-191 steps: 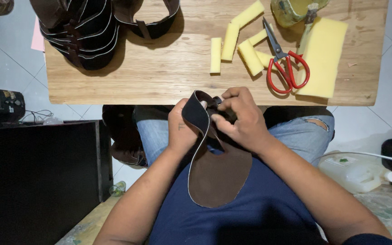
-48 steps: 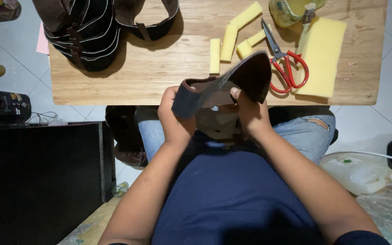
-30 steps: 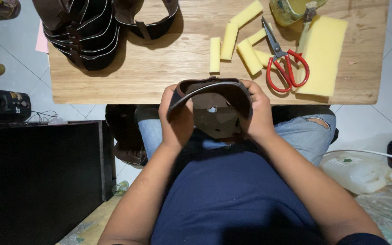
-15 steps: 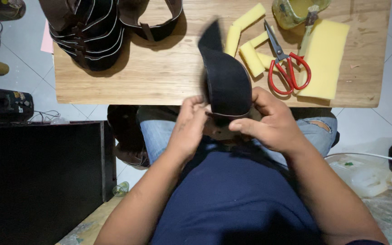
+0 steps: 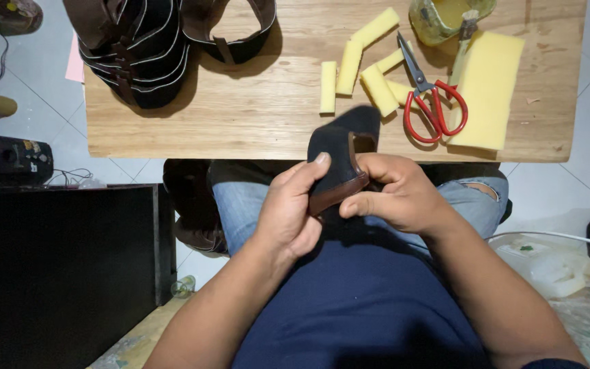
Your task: The person sits on the floor and fits yellow foam padding pieces into a brown leather shoe upper, pressing the foam inside and folding the upper over it. They work on the piece on their lap, then place the finished upper on the table with a stack of similar completed uppers.
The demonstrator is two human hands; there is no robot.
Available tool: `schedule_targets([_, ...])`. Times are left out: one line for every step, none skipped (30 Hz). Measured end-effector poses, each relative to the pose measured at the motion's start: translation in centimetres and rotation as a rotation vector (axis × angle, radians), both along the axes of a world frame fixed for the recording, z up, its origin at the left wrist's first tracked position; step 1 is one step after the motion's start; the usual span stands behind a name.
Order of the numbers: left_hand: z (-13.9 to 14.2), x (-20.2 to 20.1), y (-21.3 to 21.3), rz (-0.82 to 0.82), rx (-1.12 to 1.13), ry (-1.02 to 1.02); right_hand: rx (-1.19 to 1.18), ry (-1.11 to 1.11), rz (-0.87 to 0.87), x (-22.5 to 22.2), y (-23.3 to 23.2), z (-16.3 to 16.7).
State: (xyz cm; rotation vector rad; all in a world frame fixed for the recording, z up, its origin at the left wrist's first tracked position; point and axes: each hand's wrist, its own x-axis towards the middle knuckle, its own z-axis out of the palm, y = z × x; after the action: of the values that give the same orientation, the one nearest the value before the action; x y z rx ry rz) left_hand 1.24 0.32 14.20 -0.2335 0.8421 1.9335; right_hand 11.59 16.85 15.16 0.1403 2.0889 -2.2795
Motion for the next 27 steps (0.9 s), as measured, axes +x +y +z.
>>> schedule_targets([0.1, -0.1, 0.0, 0.005, 0.02, -0.026, 0.025, 0.008, -0.011, -0.1, 0.0, 0.2])
schedule_targets([0.2, -0.2, -0.1, 0.011, 0.026, -0.044, 0.025, 0.022, 0.0, -0.1, -0.1, 0.5])
schedule_targets([0.3, -0.3, -0.2, 0.019, 0.03, -0.062, 0.022, 0.036, 0.012, 0.0, -0.3, 0.8])
schedule_targets([0.3, -0.4, -0.2, 0.027, 0.032, -0.078, 0.016, 0.051, 0.025, -0.1, -0.4, 1.0])
schedule_targets([0.4, -0.3, -0.2, 0.011, 0.045, -0.084, 0.087, 0.04, 0.058, -0.3, -0.2, 1.4])
schedule_targets([0.4, -0.2, -0.1, -0.006, 0.058, -0.094, 0.158, 0.024, 0.091, -0.2, 0.0, 1.8])
schedule_targets([0.4, -0.1, -0.1, -0.021, 0.069, -0.106, 0.226, 0.008, 0.125, -0.1, 0.2, 2.0])
schedule_targets([0.3, -0.1, 0.0, -0.03, 0.067, -0.097, 0.168, 0.023, 0.126, -0.2, 0.2, 2.0])
schedule_targets([0.3, -0.1, 0.1, -0.039, 0.068, -0.089, 0.111, 0.038, 0.126, -0.2, 0.2, 2.0])
schedule_targets([0.3, -0.2, 0.1, -0.048, 0.068, -0.086, 0.055, 0.047, 0.127, 0.0, 0.3, 1.9])
schedule_targets([0.3, -0.5, 0.1, -0.011, 0.114, -0.061, 0.171, 0.069, 0.005, 0.2, 0.1, 1.6])
schedule_targets([0.3, -1.0, -0.1, 0.027, 0.161, -0.03, 0.288, 0.097, -0.117, 0.4, -0.3, 1.1])
schedule_targets([0.4, -1.6, -0.3, 0.063, 0.207, 0.004, 0.403, 0.128, -0.242, 0.6, -0.3, 0.5])
schedule_targets([0.5, -2.0, -0.5, 0.091, 0.243, 0.021, 0.473, 0.145, -0.384, 0.7, -0.1, 0.0])
schedule_targets([0.5, -2.5, -0.7, 0.117, 0.278, 0.034, 0.543, 0.16, -0.527, 0.8, 0.2, -0.6])
schedule_targets([0.5, -2.8, -0.8, 0.144, 0.314, 0.05, 0.61, 0.178, -0.67, 0.8, 0.7, -1.2])
schedule_targets([0.4, -3.0, -1.0, 0.145, 0.354, 0.057, 0.404, 0.062, -0.608, 0.7, 1.4, -1.8])
schedule_targets([0.3, -3.0, -1.0, 0.145, 0.393, 0.063, 0.198, -0.052, -0.54, 0.5, 2.3, -2.3])
schedule_targets([0.1, -2.9, -1.1, 0.144, 0.434, 0.069, -0.007, -0.164, -0.468, 0.4, 2.8, -2.8])
schedule_targets([-0.1, -2.6, -1.0, 0.112, 0.456, 0.089, -0.21, -0.172, -0.391, 0.5, 2.7, -3.3])
schedule_targets([-0.5, -2.2, -0.9, 0.079, 0.48, 0.106, -0.41, -0.179, -0.314, 0.6, 2.2, -3.8])
schedule_targets([-0.8, -1.7, -0.9, 0.048, 0.504, 0.128, -0.608, -0.183, -0.229, 0.6, 1.7, -4.3])
schedule_targets([-1.2, -1.4, -0.9, -0.005, 0.518, 0.126, -0.695, -0.102, -0.237, 0.8, 1.3, -4.5])
schedule_targets([-1.6, -1.1, -1.0, -0.054, 0.529, 0.125, -0.784, -0.023, -0.243, 1.2, 0.7, -4.8])
schedule_targets([-2.0, -0.9, -1.2, -0.103, 0.537, 0.125, -0.874, 0.057, -0.245, 1.4, 0.1, -4.9])
schedule_targets([-2.3, -0.7, -1.5, -0.108, 0.578, 0.107, -0.916, 0.102, -0.194, 1.7, 0.0, -4.9])
schedule_targets([-2.7, -0.6, -1.8, -0.116, 0.62, 0.088, -0.956, 0.15, -0.145, 2.0, 0.1, -4.9])
